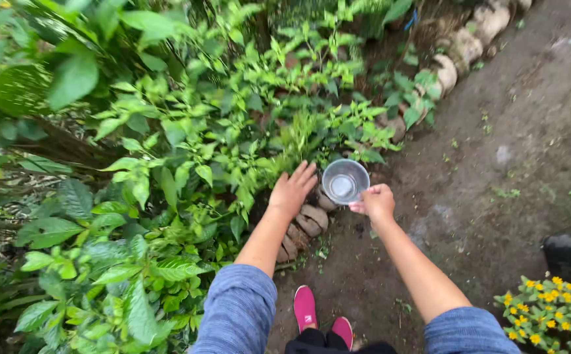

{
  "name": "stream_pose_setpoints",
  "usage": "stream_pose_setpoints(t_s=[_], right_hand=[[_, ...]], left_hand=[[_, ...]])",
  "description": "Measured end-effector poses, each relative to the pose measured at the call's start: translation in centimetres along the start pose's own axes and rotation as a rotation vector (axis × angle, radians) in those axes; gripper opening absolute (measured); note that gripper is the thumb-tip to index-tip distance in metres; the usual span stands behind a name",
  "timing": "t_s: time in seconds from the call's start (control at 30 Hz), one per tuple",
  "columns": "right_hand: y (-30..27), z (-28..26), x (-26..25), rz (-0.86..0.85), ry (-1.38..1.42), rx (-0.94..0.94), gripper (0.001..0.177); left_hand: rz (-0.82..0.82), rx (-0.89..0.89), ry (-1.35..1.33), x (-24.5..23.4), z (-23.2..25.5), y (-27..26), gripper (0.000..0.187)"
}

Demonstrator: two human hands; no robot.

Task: Harvesting green chili peppers and watering plants in a home garden using a small cup.

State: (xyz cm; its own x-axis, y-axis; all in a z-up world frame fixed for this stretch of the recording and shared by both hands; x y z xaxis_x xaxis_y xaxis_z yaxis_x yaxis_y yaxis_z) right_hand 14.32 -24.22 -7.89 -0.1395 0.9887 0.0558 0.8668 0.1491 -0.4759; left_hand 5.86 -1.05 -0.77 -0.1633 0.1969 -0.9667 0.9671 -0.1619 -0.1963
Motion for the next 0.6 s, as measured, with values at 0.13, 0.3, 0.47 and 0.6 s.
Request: stream_pose_setpoints(t_s=[0.13,0.3,0.47,0.6], right_hand=[[-5.1,-6.6,-0.9,0.101,-0.102,-0.054,0.016],[-9.1,-15.0,-2.3,0.153,-0.184,-0.232,0.013],[-12.0,-19.3,-0.4,0.056,-0.087,-0.317,0.015],[-14.3,-21.0,4.6,-0.074,-0.100,-0.308,0.013]], left_hand=[[0.068,0.047,0.054,-3.9,2.1,-3.2,0.062],[-0.095,0.118,-0.091,-9.8,3.3,-9.8,0.068],[0.017,0.021,-0.218,-11.1,1.3,-14.9,0.061],[0.295,-0.309,-0.506,-13.6,-3.1,-19.7,0.051]])
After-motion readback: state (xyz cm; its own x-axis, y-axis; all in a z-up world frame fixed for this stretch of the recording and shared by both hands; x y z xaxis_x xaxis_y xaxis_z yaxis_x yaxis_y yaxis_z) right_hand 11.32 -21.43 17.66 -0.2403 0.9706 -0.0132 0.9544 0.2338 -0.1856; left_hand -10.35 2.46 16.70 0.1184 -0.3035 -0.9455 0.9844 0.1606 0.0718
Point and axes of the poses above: each hand's wrist, its own y-axis towards the middle knuckle, its own x-axis out of the palm, z = x × y, the point moved 6 cm from there along y, towards the middle knuckle, and after that the axes turned 4 degrees about -z, right-handed, at the moved point
